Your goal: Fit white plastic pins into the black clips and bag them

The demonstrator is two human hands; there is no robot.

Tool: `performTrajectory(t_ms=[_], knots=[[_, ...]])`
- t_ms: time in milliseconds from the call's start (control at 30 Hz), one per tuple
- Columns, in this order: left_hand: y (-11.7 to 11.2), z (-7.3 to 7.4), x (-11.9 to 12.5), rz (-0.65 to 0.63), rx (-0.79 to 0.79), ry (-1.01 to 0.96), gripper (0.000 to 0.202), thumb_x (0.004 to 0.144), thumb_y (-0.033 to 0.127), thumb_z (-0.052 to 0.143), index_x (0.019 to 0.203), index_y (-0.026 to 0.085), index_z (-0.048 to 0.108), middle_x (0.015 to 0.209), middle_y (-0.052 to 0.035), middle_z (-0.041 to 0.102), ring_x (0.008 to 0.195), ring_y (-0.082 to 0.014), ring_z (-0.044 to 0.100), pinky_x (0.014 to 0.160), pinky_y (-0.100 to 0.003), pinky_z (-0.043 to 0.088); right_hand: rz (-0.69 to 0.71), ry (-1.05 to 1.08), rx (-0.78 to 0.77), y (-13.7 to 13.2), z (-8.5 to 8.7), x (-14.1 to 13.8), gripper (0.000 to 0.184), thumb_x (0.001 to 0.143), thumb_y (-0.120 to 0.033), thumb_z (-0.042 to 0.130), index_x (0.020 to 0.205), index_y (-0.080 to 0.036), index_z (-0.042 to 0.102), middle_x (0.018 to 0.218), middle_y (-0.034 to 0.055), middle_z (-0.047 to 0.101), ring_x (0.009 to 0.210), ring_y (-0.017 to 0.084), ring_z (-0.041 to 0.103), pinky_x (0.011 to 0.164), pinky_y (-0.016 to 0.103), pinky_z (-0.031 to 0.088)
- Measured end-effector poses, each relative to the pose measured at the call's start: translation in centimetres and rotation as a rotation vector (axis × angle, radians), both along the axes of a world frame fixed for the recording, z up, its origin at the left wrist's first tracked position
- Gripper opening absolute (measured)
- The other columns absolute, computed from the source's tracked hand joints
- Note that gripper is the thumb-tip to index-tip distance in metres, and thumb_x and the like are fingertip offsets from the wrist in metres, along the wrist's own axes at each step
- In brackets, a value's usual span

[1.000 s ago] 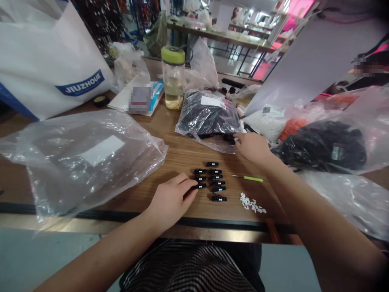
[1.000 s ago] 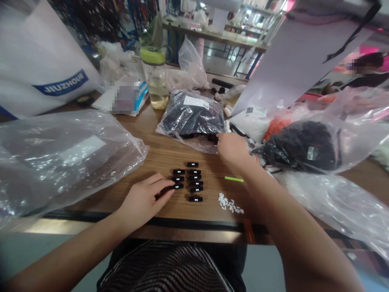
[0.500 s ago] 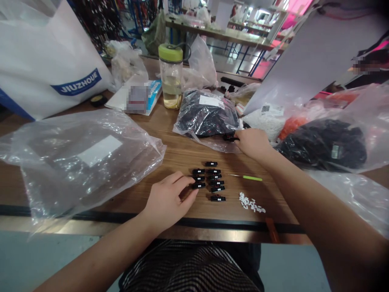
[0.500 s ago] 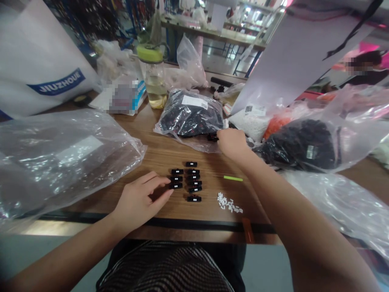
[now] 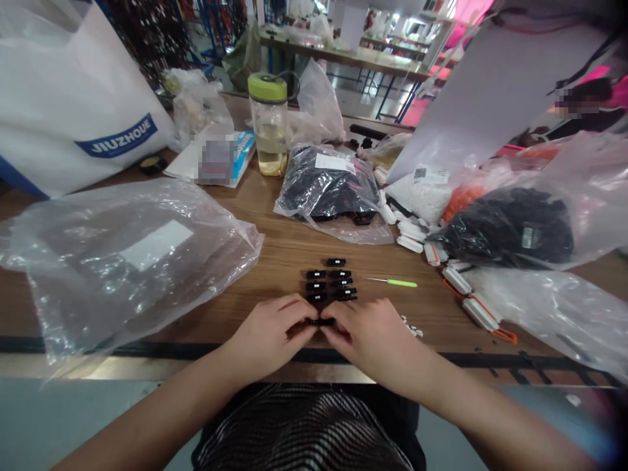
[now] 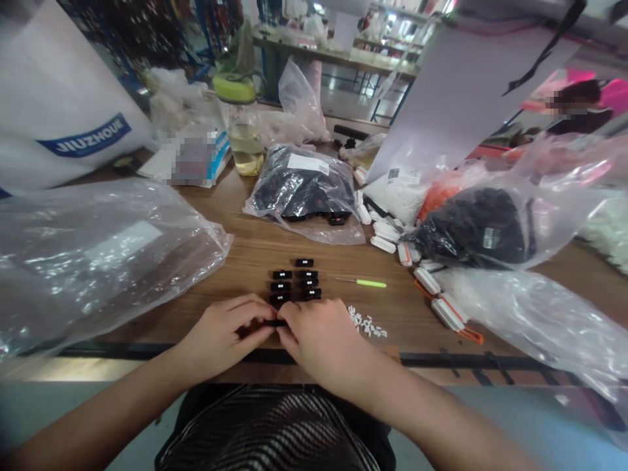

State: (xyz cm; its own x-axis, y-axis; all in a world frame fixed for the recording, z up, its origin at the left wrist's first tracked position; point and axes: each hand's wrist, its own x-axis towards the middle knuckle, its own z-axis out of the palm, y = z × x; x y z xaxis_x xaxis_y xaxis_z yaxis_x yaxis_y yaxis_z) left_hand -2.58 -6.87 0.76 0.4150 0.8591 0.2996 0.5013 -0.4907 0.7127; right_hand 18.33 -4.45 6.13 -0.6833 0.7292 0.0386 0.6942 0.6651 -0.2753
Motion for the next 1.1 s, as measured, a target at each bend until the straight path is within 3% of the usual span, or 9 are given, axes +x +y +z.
performTrajectory(t_ms=[133,200,300,400,567,700,933,1100], knots=[[-0.2,0.0,0.0,0.009,-0.045,0.098,0.005,0.089,0.018,0.064,0.092,0.021,0.067,0.087,0.0008,0.069,0.073,-0.0148,0.064,0.067,-0.028,0.050,-0.181,0.143,-0.050,1.3,1.0,4.0,0.023,0.095,-0.028,0.055,0.111,-0.025,0.071,0.100,0.0017,0.078,0.079,0.015,0.071,0.070,0.026,0.047],[-0.5,0.1,0.1,0.058,-0.055,0.155,0.004,0.088,0.020,0.065,0.091,0.022,0.067,0.085,0.0011,0.069,0.072,-0.0160,0.064,0.067,-0.030,0.049,-0.279,0.076,-0.031,2.1,1.3,6.6,0.021,0.093,-0.030,0.055,0.097,-0.024,0.075,0.089,0.0015,0.077,0.074,0.016,0.069,0.066,0.026,0.046],[-1.0,0.2,0.1,0.122,-0.049,0.213,0.005,0.088,0.022,0.064,0.092,0.023,0.067,0.086,0.0012,0.070,0.075,-0.0185,0.065,0.068,-0.032,0.048,-0.310,-0.119,-0.077,2.9,1.0,9.6,0.029,0.091,-0.033,0.054,0.070,-0.023,0.071,0.064,-0.0003,0.070,0.055,0.014,0.060,0.053,0.026,0.037],[-1.1,0.0,0.1,0.146,-0.083,0.193,0.005,0.089,0.023,0.063,0.093,0.024,0.066,0.089,0.0014,0.070,0.078,-0.0183,0.065,0.069,-0.031,0.048,-0.309,-0.130,-0.113,2.8,-0.3,11.0,0.031,0.091,-0.034,0.051,0.070,-0.023,0.071,0.063,-0.0004,0.069,0.054,0.014,0.058,0.052,0.025,0.036],[-0.8,-0.5,0.3,0.160,-0.105,0.178,0.006,0.090,0.026,0.063,0.094,0.023,0.066,0.089,0.0014,0.069,0.077,-0.0173,0.064,0.068,-0.031,0.047,-0.313,-0.061,-0.190,2.7,-2.3,11.7,0.025,0.091,-0.036,0.055,0.085,-0.026,0.077,0.082,0.0016,0.076,0.067,0.017,0.067,0.065,0.027,0.047],[-0.7,-0.6,0.4,0.158,-0.093,0.187,0.006,0.090,0.026,0.064,0.094,0.023,0.066,0.088,0.0016,0.069,0.075,-0.0172,0.064,0.069,-0.032,0.046,-0.320,-0.066,-0.232,3.0,-2.2,11.3,0.025,0.091,-0.036,0.055,0.087,-0.028,0.078,0.089,0.0008,0.077,0.076,0.019,0.070,0.073,0.029,0.049],[-0.7,-0.6,0.4,0.155,-0.064,0.173,0.006,0.090,0.026,0.063,0.093,0.022,0.067,0.087,0.0006,0.069,0.073,-0.0171,0.063,0.068,-0.031,0.047,-0.360,-0.136,-0.238,2.9,-2.0,10.6,0.024,0.088,-0.033,0.054,0.077,-0.024,0.074,0.079,0.0015,0.075,0.070,0.018,0.068,0.065,0.028,0.045],[-0.7,-0.5,0.4,0.146,-0.065,0.164,0.007,0.090,0.026,0.062,0.094,0.023,0.067,0.088,0.0004,0.069,0.075,-0.0168,0.063,0.068,-0.031,0.047,-0.411,0.079,-0.296,2.5,-1.7,9.5,0.016,0.083,-0.029,0.059,0.075,-0.021,0.069,0.065,-0.0010,0.068,0.057,0.013,0.060,0.055,0.024,0.042]])
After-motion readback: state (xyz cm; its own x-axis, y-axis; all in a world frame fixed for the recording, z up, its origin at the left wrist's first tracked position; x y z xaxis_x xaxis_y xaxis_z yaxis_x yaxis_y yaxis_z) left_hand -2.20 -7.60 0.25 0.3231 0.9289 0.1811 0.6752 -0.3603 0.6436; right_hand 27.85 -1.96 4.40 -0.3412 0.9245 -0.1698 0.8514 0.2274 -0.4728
